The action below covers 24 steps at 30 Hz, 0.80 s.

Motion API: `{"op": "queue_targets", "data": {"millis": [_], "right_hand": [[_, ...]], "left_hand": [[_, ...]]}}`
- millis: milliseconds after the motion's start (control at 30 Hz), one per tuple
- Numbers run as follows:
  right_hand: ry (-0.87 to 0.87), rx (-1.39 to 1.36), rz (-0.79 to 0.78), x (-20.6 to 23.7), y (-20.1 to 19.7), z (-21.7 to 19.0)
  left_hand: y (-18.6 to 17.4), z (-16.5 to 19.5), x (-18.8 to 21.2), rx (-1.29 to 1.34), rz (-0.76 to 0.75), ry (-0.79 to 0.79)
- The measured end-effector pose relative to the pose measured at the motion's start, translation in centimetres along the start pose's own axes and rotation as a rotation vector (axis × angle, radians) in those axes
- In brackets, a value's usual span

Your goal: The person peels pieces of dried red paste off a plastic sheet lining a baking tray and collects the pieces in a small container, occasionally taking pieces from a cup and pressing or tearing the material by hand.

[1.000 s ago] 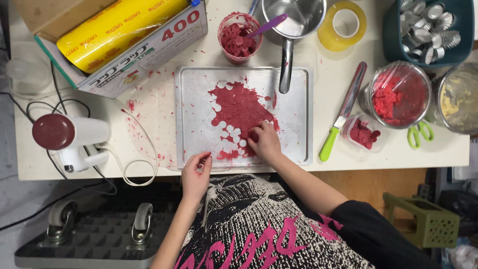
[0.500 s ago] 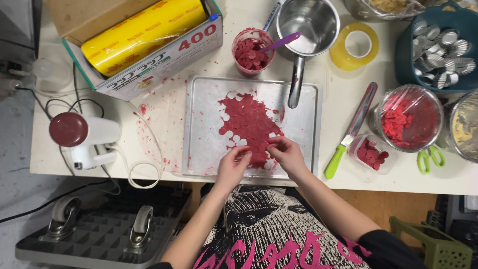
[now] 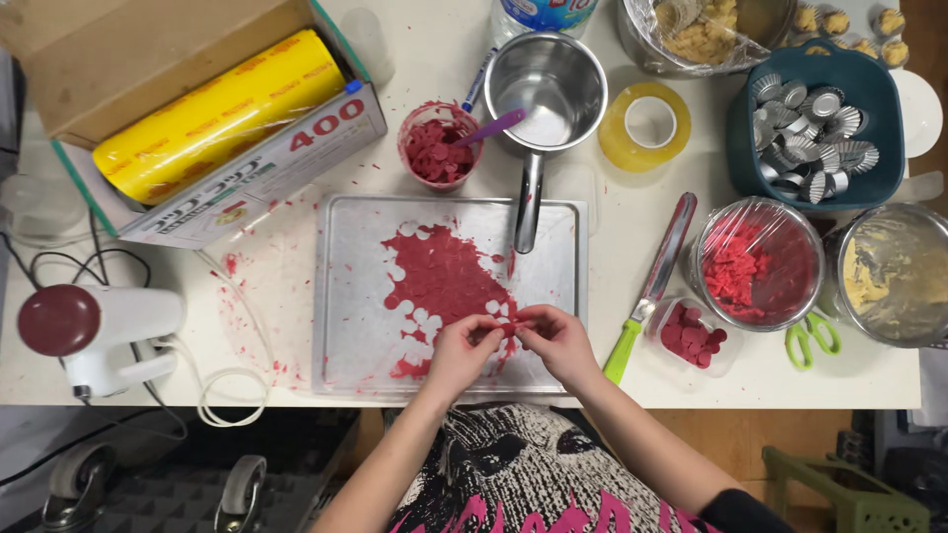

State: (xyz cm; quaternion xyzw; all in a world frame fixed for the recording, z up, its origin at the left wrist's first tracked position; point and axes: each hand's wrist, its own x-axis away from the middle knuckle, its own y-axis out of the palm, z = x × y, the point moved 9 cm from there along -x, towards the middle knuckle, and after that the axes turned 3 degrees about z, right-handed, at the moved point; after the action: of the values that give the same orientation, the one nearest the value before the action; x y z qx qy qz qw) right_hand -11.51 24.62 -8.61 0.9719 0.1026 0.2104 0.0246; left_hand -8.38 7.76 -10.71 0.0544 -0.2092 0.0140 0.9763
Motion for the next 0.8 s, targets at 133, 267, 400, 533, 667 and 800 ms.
{"op": "queue_targets", "data": {"millis": [133, 267, 400, 533, 667, 800], "right_hand": [[-0.02, 0.01, -0.031, -0.9, -0.7, 0.4], [-0.014, -0.001, -0.045, -1.9, -1.0, 0.5], [0.081, -0.018, -0.024, -2.9, -1.3, 2.0], [0.082, -0.085, 0.022, -2.5, -2.7, 3.5], [0.035, -0.112, 0.265, 1.1, -7.1, 5.5], [-0.28, 0.09, 0.515, 9.7, -12.5, 5.9]], "left_hand": [[0.9, -2.2, -0.6, 0.184, 0.002, -0.13], [0.5, -2.3, -0.3, 0.329, 0.089, -0.256], [-1.5, -0.4, -0.6, 0.385, 0.172, -0.223], [-1.4, 0.9, -1.5, 0.315, 0.148, -0.206], [2.6, 2.7, -3.5, 0.023, 0.012, -0.162], [14.3, 4.9, -5.6, -0.183, -0.272, -0.039]]}}
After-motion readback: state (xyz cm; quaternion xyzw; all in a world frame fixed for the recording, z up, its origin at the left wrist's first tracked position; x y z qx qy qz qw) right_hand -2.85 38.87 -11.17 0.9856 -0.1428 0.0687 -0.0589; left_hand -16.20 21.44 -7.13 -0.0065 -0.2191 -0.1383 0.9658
